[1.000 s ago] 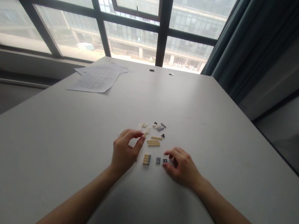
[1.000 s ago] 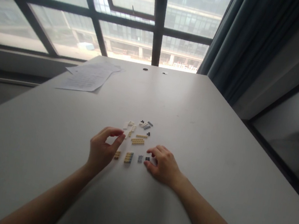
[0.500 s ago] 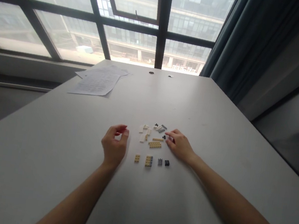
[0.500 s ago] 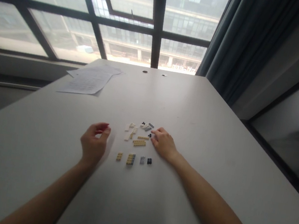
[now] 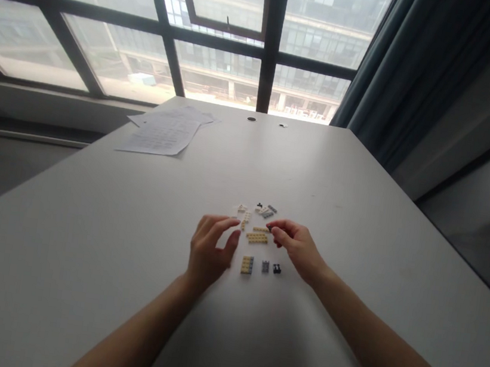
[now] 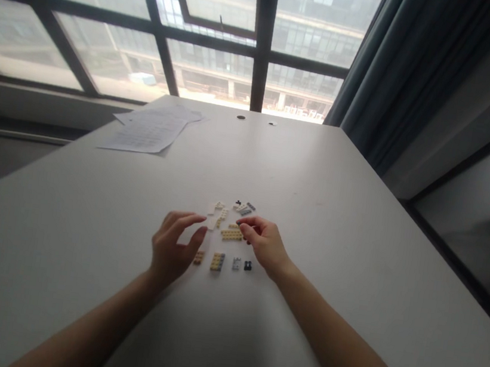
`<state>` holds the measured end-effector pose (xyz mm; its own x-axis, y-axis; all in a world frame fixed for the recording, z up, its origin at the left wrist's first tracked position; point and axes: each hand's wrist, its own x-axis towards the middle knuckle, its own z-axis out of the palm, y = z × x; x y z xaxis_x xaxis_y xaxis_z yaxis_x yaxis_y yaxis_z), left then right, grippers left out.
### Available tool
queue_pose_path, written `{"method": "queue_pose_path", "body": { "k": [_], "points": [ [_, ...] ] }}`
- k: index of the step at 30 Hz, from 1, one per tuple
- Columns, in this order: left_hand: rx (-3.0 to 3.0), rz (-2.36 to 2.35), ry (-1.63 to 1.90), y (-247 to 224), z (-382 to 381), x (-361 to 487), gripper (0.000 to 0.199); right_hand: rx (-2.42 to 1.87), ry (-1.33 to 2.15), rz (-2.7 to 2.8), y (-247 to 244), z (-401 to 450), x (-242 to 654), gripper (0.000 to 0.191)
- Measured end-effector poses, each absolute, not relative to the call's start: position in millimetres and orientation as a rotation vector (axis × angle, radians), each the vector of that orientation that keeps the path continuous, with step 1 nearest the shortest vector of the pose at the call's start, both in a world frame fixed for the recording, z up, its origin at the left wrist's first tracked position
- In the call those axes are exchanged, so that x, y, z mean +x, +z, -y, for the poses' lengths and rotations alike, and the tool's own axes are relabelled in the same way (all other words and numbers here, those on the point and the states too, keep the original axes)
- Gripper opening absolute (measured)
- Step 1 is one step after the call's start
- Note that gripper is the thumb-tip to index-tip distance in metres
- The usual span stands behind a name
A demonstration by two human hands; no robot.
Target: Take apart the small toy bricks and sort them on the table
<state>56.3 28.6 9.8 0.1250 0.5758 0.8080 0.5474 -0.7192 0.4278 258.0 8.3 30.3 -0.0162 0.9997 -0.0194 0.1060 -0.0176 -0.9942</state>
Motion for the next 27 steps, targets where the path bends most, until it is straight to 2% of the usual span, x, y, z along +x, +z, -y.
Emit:
{"method": "queue_pose_path", "body": {
  "k": [3,6,15,18,22,27],
  "points": [
    [2.451,-0.962,1.625,11,-18,63,0.029,-1.051,1.536,0.962,40,5,244,0.025],
    [2.482,-0.898,1.595,11,-14,67,0.035,-0.943,1.703,0.843,43,12,234,0.027],
    [2.448,-0.958,1.633,12,-15,68,0.017,-1.081,1.596,1.094,38,4,227,0.025],
    [2.325,-1.030,1.661,10,-17,67,0.013,-1.202,1.383,1.309,36,-14,228,0.021],
    [2.096,-1.194,1.733,3,-22,65,0.012,-1.591,0.610,1.765,29,-58,237,0.025],
    [1.923,-1.369,1.725,-3,-26,64,0.011,-1.714,0.456,1.933,20,-103,243,0.032]
  ]
}}
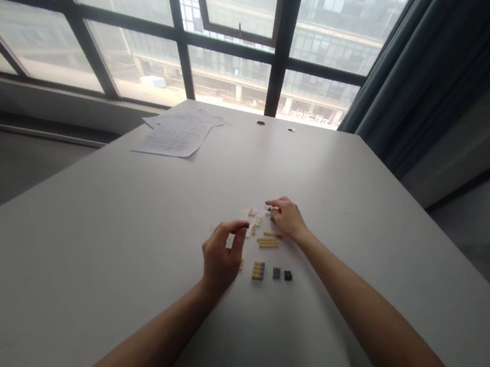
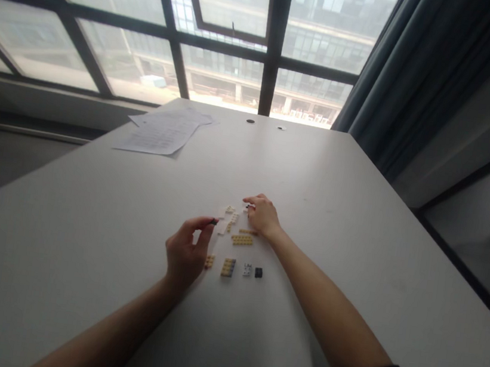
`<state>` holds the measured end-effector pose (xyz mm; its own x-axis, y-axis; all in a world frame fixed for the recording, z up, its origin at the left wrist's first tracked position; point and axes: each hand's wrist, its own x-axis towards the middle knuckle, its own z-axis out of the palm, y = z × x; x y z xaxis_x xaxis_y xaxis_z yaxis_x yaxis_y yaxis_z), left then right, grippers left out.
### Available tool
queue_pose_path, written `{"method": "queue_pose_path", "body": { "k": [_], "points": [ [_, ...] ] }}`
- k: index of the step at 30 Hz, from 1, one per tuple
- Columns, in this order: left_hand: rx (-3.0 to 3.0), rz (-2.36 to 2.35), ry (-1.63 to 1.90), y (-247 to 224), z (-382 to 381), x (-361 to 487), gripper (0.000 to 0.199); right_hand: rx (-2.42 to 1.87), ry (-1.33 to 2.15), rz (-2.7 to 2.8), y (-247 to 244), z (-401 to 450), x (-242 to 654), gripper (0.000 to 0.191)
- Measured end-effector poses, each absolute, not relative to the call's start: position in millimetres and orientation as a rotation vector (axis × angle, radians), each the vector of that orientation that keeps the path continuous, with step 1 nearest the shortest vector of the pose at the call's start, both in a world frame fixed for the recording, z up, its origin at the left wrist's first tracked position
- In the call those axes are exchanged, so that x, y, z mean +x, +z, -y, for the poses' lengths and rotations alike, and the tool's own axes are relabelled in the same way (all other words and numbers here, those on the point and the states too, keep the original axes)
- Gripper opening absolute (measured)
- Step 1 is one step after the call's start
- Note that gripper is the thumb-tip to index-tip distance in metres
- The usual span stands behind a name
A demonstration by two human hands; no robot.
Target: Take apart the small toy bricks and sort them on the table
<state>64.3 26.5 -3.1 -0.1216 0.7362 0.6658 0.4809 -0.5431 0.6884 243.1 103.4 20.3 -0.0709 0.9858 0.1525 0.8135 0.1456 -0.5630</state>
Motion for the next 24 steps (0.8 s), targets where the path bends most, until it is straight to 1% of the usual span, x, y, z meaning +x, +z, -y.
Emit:
{"method": "queue_pose_path", "body": {
  "k": [2,7,16,24],
  "points": [
    [1.882,-1.378,1.717,-4,-27,65,0.011,-1.741,0.428,2.007,19,-112,242,0.034],
    [1.827,-1.346,1.717,-2,-26,67,0.009,-1.794,0.378,2.153,22,-120,239,0.030],
    [1.824,-1.336,1.725,-2,-28,66,0.012,-1.753,0.332,2.296,24,-123,243,0.033],
    [1.845,-1.326,1.728,-2,-27,67,0.010,-1.730,0.269,2.350,25,-124,240,0.027]
  ]
}}
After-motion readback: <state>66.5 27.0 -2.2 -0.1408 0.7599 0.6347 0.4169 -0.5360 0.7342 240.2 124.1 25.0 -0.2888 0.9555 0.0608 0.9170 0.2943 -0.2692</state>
